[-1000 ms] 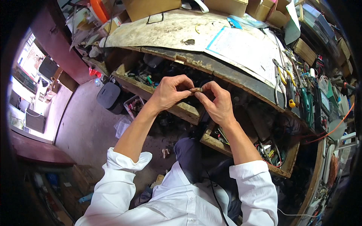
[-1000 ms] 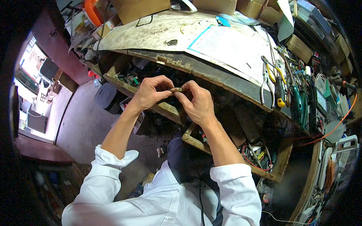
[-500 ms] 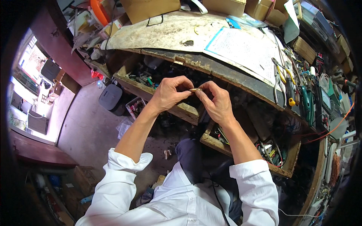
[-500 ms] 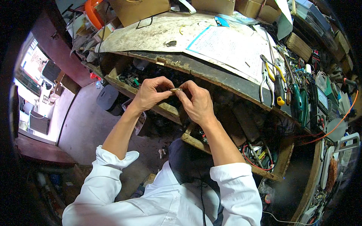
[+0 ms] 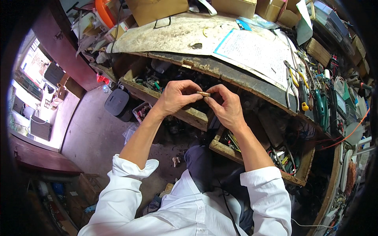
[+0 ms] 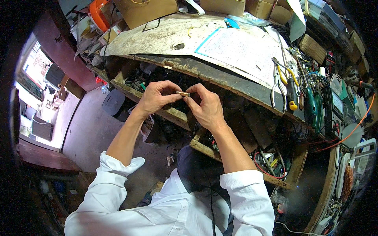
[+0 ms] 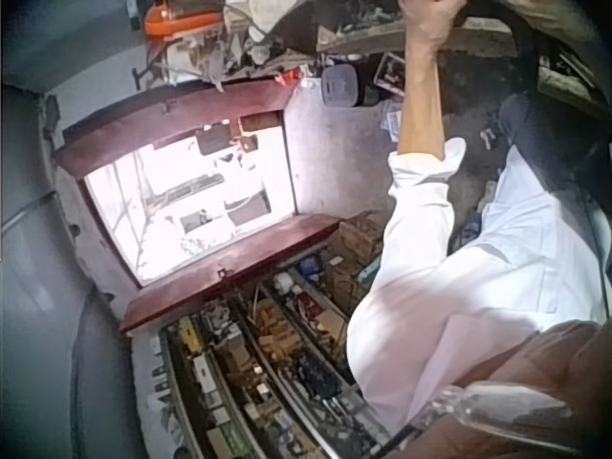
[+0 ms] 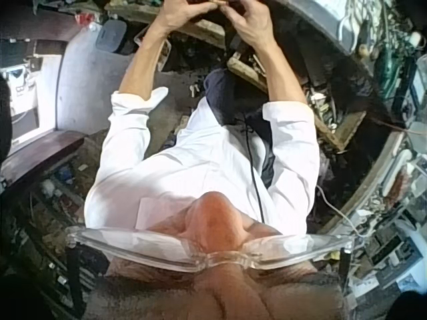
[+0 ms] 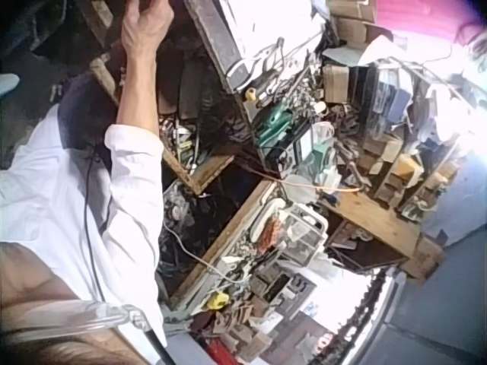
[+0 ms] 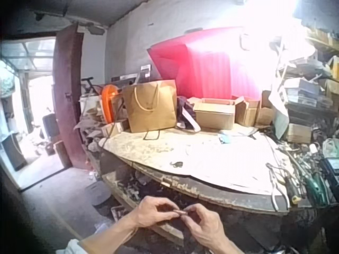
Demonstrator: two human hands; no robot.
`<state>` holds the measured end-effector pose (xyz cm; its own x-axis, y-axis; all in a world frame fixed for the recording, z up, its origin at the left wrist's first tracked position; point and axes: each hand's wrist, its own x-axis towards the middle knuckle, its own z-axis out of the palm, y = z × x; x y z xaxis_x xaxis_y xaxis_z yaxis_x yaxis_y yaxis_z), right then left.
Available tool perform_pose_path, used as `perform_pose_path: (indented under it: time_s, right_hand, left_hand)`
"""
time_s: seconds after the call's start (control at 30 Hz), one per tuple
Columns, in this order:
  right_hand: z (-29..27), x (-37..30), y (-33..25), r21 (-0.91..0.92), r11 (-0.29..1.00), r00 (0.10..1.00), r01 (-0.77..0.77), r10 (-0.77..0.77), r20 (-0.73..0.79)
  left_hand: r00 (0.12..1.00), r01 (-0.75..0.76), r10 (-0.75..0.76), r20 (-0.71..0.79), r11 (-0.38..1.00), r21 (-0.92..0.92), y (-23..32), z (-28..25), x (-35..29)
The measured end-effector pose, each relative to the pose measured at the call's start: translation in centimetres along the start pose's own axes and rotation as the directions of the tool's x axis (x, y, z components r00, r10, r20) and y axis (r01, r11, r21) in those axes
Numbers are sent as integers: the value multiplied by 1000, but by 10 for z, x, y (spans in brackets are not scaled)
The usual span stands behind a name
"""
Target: The person is assembling small electronic components at a cluttered workbench. They handle a small circuit board and a black cable, connecting them together. The person also picks up and examines other small parts from the drawer.
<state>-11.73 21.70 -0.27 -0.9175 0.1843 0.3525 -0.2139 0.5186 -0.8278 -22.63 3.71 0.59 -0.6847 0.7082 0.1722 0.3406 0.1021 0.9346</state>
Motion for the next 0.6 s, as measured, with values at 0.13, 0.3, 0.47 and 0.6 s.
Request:
perform_pose_path:
  time_s: [0.13,0.3,0.47,0.6]
  right_hand:
    - [-1,0,-6,-40,999,1000,10,-10,-6]
    - [-1,1,-4,-45,999,999,30,-30,-9]
    - [0,1,0,-54,998,999,40,-41,-18]
    - [2,2,4,-29,997,996,66,-68,-58]
  left_hand:
    - [1000,-13,13,10,1000,1,0,-1,0]
    - [1000,22,-23,15,999,29,7,-1,-2]
    - [999,38,-39,33,999,23,6,-2,-2]
    - [997,59,-58,55,998,-12,6,-3,-1]
